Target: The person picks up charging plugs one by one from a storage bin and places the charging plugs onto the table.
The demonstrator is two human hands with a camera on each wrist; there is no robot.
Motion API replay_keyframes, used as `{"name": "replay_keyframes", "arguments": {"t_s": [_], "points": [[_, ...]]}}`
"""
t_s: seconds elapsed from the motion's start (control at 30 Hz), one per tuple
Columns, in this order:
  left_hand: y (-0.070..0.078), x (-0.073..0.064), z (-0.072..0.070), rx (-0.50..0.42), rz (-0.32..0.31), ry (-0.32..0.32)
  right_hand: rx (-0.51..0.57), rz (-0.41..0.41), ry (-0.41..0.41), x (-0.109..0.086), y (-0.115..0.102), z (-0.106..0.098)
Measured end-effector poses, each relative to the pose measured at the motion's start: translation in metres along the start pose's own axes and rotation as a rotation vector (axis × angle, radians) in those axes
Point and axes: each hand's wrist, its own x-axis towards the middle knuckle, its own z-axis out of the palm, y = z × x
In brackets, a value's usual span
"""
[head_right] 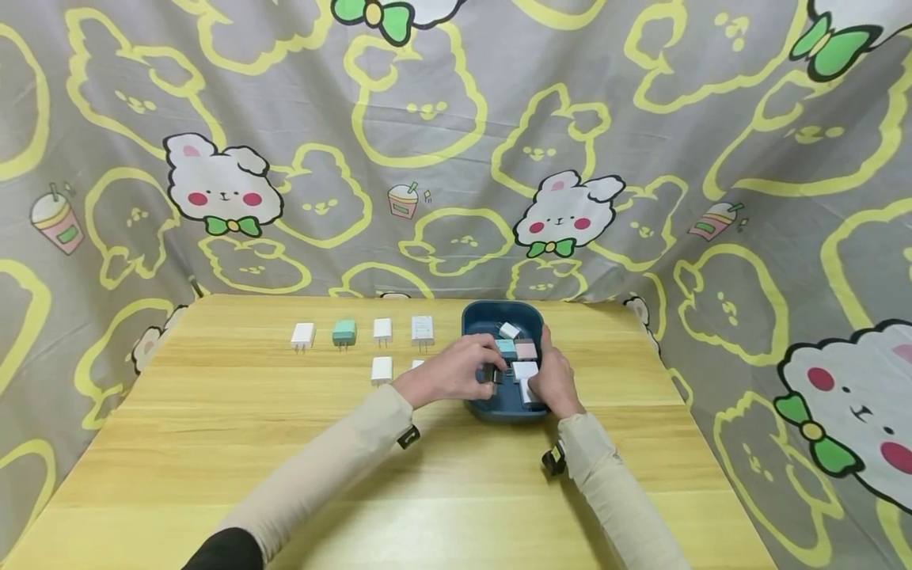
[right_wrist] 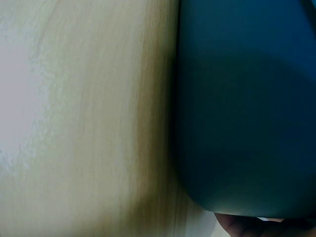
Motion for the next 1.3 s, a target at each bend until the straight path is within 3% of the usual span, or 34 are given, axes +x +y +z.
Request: {"name": "replay_keyframes", "arguments": {"t_s": [0.33,0.57,0.87,1.07,1.3], "points": [[-0.014,-0.027,-0.02,-0.031,-0.08,-0.012,-0.001,0.029,-0.015,-0.001,-0.001,0.001],[-0.03,-0.049,-0.031,-0.003,-0.093,0.008,-0.004,0.033,-0.02,-0.002,0.001,0.002],[-0.053,-0.076,-0.045,0.003,-0.158,0.015,-0.007,0.013,-0.008,-0.002,-0.001,0.001],[-0.071,-0.093,-0.051,0.045,-0.197,-0.006,-0.008,0.025,-0.017,-0.003,-0.002,0.001],[-0.091,-0.115,-0.057,0.105,-0.196,-0.001,-0.001,0.014,-0.012,-0.002,-0.002,0.001]]}}
